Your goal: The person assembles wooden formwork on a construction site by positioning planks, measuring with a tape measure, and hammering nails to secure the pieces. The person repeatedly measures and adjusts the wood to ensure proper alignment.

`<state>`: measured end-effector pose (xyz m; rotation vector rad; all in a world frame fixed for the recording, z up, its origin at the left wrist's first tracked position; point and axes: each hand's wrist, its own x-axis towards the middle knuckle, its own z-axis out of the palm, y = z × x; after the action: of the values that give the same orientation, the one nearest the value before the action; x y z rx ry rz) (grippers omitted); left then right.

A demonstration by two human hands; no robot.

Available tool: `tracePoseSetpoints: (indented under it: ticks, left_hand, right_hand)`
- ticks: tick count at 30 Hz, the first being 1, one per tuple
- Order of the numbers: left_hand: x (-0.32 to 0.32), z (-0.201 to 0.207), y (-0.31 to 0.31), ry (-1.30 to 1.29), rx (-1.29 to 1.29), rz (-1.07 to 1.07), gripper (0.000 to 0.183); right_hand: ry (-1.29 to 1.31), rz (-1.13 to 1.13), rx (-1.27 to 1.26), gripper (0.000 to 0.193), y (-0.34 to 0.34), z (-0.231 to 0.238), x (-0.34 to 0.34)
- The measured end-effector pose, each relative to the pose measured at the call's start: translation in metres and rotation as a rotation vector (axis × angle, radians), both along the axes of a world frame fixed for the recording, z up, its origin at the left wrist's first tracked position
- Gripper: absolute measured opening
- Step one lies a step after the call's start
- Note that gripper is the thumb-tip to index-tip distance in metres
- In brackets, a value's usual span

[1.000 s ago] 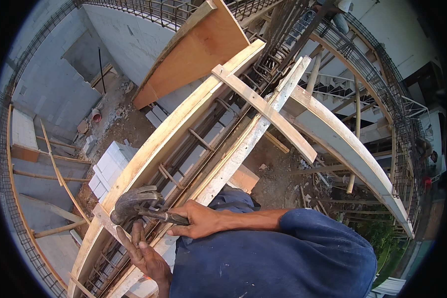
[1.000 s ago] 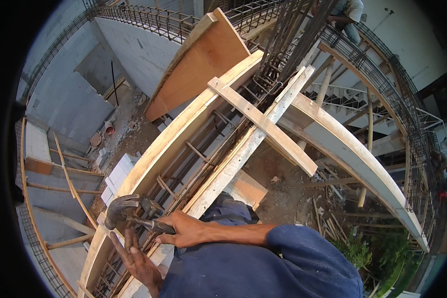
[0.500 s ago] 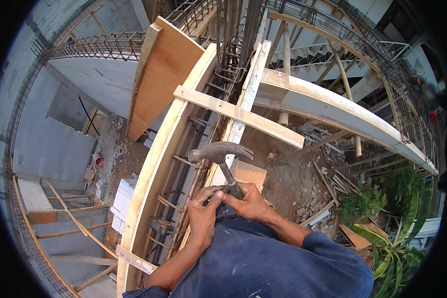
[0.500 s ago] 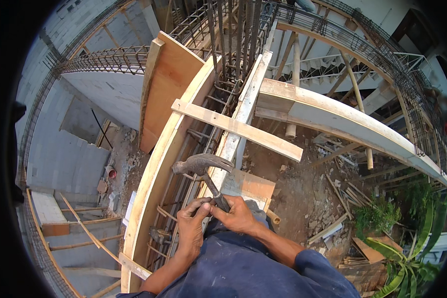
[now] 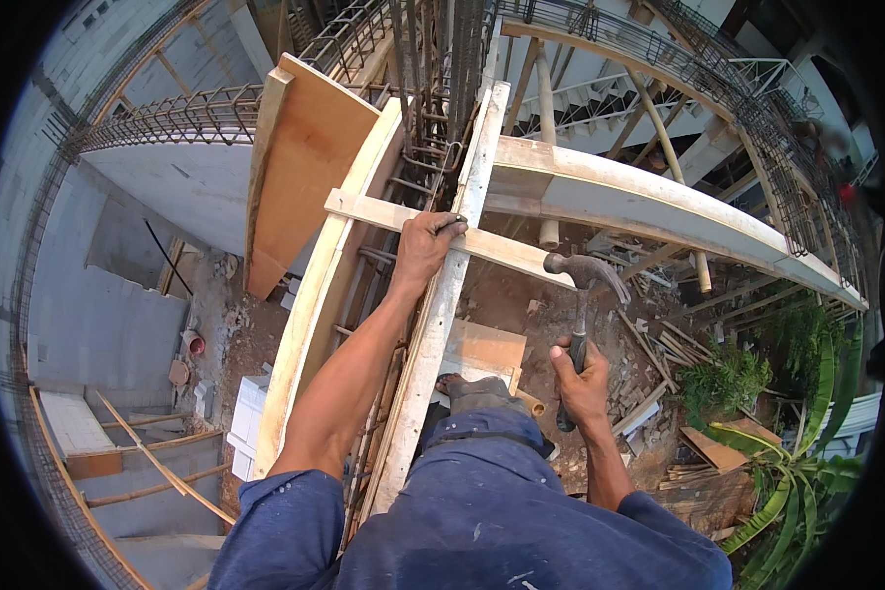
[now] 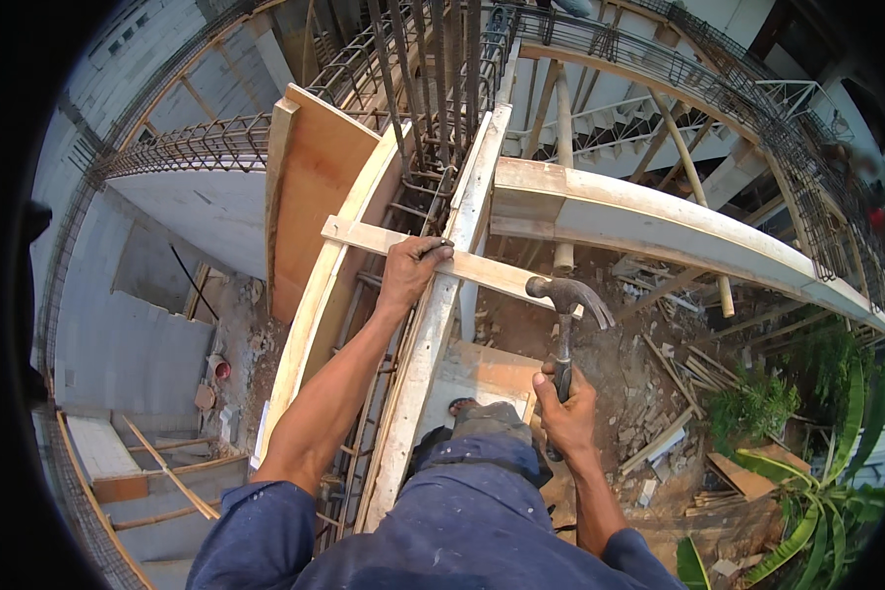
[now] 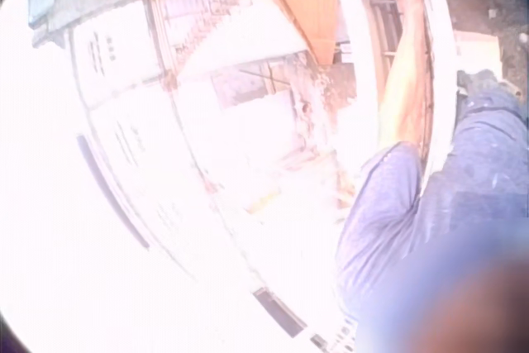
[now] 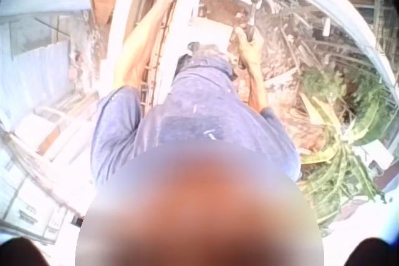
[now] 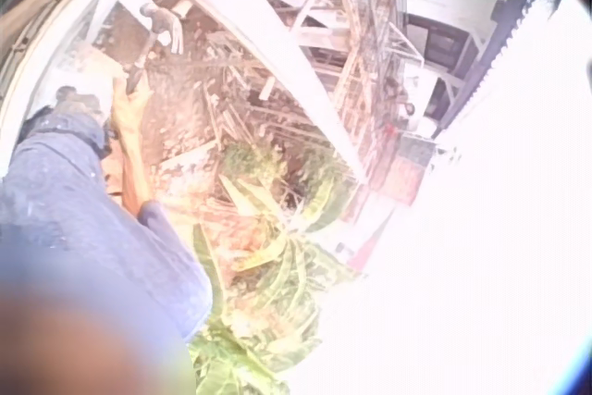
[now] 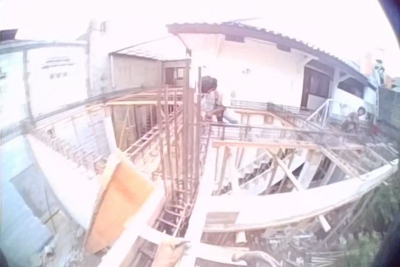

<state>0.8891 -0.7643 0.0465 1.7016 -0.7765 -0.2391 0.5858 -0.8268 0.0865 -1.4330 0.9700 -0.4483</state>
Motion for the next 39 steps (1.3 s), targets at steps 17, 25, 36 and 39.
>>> tracePoseSetpoints:
  ticks: [17, 25, 36, 39]
  left_hand:
    - [-0.003, -0.014, -0.002, -0.163, 0.051, 0.038, 0.019]
    - [-0.001, -0.013, -0.001, -0.093, 0.039, 0.048, 0.021]
    - [-0.002, -0.006, 0.002, -0.083, 0.054, 0.043, 0.018]
    - [-0.001, -0.010, 0.002, -0.115, 0.015, 0.041, 0.017]
  right_hand:
    - [-0.091, 0.312, -0.285, 0.036, -0.012, 0.036, 0.062]
    - [-0.135, 0.276, -0.100, 0.044, -0.010, 0.028, 0.053]
    - [-0.125, 0.198, -0.010, 0.041, -0.007, 0.026, 0.050]
    - [-0.134, 0.209, 0.001, 0.039, -0.004, 0.024, 0.051]
